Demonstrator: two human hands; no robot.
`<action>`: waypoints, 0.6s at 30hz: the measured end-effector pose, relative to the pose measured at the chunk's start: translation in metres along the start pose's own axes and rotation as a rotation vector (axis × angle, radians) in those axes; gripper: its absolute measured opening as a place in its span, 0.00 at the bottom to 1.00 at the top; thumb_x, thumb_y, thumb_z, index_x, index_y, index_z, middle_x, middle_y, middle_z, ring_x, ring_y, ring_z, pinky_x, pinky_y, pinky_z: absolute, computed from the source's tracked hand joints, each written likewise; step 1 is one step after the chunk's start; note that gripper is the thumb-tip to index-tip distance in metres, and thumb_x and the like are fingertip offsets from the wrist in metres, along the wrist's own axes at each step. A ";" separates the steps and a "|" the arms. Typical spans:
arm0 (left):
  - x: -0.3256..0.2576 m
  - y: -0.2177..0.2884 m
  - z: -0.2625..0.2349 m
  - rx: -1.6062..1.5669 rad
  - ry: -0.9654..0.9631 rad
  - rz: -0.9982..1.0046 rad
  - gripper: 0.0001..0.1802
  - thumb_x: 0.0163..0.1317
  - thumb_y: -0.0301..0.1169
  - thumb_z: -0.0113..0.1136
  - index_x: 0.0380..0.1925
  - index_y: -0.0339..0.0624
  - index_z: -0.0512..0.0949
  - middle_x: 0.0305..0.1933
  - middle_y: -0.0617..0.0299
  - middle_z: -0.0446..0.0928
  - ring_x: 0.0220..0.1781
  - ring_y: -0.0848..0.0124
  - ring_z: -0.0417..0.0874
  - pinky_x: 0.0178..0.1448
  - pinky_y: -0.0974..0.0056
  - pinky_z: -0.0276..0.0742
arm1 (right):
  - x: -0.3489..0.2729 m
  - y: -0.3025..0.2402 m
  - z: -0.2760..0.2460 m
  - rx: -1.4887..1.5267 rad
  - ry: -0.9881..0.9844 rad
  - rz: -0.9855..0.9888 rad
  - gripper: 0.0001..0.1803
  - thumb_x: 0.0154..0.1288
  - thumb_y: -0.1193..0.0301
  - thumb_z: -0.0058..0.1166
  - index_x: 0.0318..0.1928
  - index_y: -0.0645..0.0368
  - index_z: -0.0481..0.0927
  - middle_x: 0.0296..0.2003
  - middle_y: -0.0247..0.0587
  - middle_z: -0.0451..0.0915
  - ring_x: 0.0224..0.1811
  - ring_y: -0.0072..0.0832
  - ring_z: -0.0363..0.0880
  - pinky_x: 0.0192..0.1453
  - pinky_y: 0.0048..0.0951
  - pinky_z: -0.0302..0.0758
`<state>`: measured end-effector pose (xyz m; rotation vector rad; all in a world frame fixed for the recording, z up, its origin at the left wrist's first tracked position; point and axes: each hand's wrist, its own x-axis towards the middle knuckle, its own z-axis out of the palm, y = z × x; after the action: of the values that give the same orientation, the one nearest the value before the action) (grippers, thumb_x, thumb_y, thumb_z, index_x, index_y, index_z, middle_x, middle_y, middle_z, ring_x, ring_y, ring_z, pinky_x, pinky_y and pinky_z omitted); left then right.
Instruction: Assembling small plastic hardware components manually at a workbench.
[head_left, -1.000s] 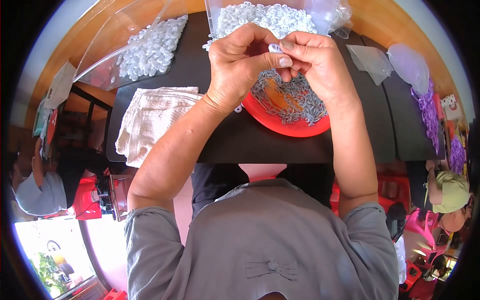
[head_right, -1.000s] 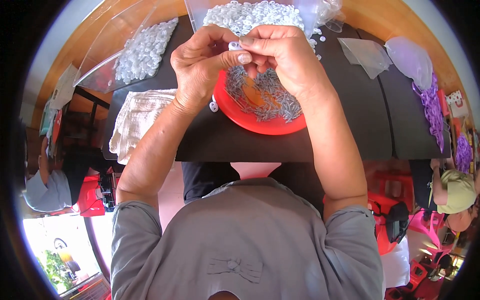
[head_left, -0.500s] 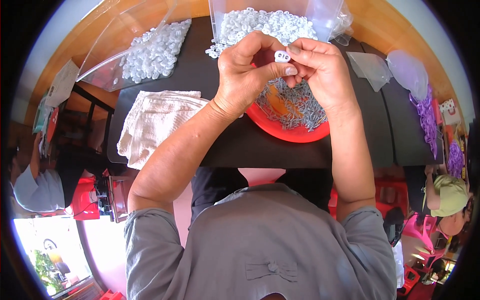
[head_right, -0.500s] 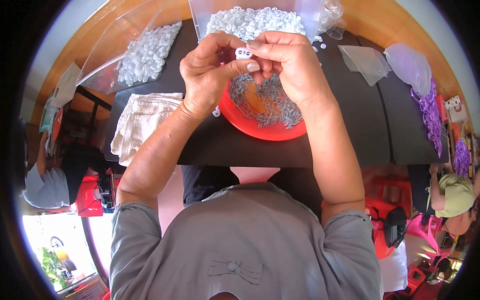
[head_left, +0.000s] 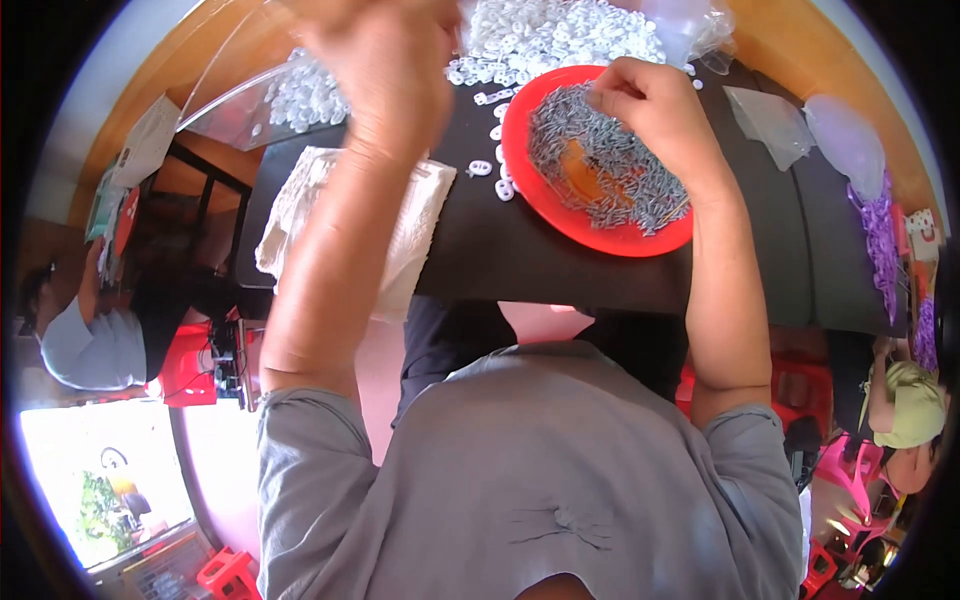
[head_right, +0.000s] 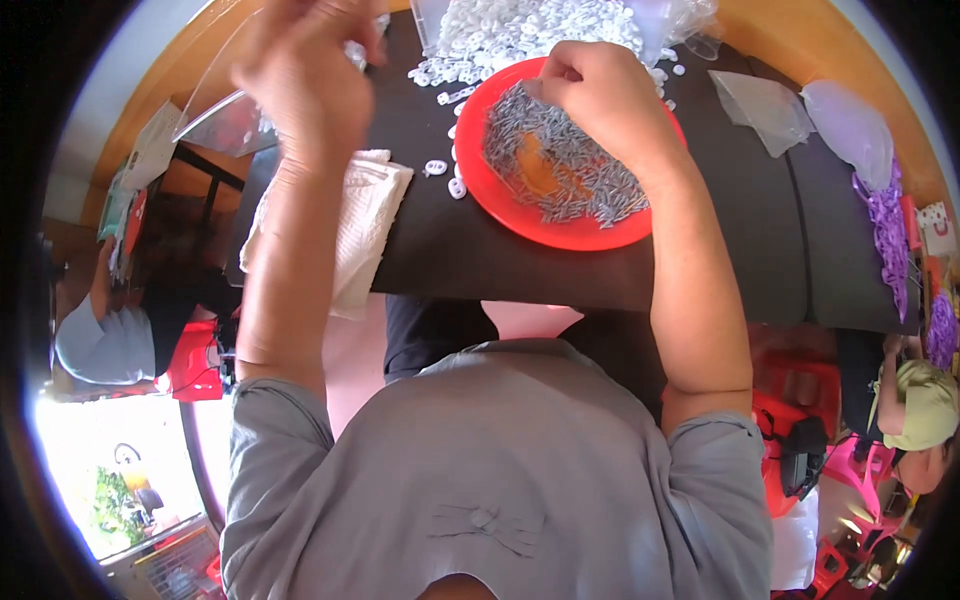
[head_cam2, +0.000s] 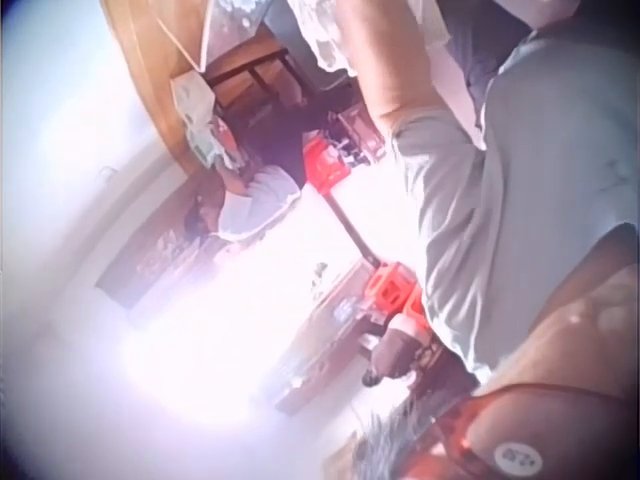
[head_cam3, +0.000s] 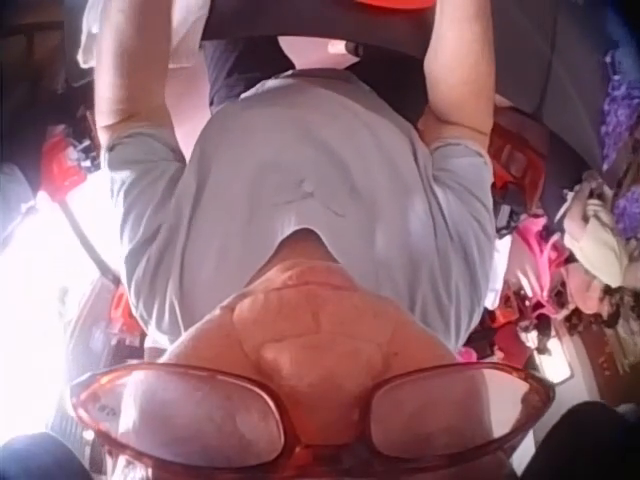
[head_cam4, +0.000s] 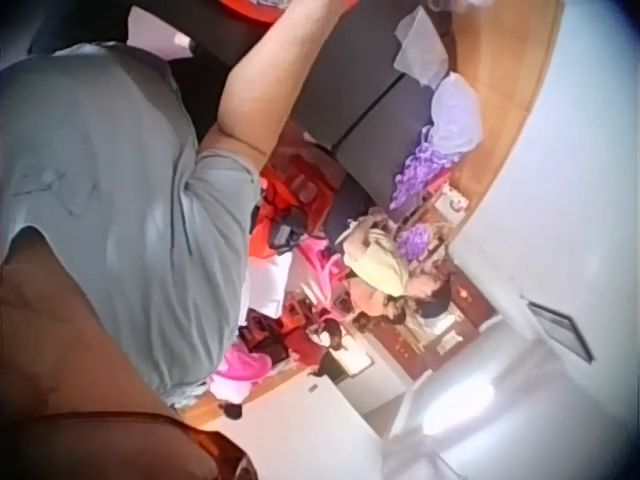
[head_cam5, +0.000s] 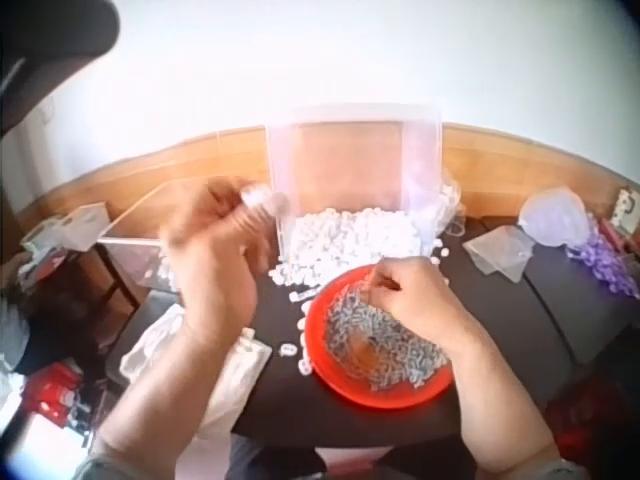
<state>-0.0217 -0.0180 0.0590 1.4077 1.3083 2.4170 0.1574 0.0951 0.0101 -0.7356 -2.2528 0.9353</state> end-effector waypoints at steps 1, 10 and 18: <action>0.013 0.017 0.001 0.022 0.084 0.028 0.11 0.53 0.28 0.72 0.29 0.34 0.78 0.22 0.61 0.77 0.15 0.80 0.67 0.18 0.75 0.60 | -0.001 0.001 0.001 -0.400 -0.015 -0.058 0.11 0.57 0.65 0.64 0.35 0.59 0.82 0.20 0.36 0.75 0.24 0.24 0.75 0.31 0.27 0.68; 0.125 -0.056 -0.121 1.195 -0.180 0.304 0.15 0.42 0.31 0.73 0.29 0.37 0.81 0.19 0.54 0.77 0.21 0.65 0.78 0.28 0.61 0.76 | 0.009 0.024 0.019 -0.741 -0.140 -0.168 0.10 0.54 0.70 0.61 0.38 0.54 0.82 0.29 0.43 0.82 0.38 0.43 0.81 0.42 0.43 0.73; 0.048 -0.035 -0.061 0.771 -0.272 0.339 0.08 0.52 0.27 0.67 0.32 0.37 0.81 0.24 0.57 0.80 0.26 0.69 0.79 0.33 0.65 0.76 | 0.002 0.018 0.015 -0.626 0.000 -0.159 0.06 0.53 0.72 0.59 0.32 0.59 0.80 0.31 0.46 0.82 0.38 0.44 0.81 0.42 0.43 0.73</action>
<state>-0.1064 -0.0138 0.0542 2.1816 2.1883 1.8119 0.1505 0.1013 -0.0116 -0.7901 -2.5759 0.1381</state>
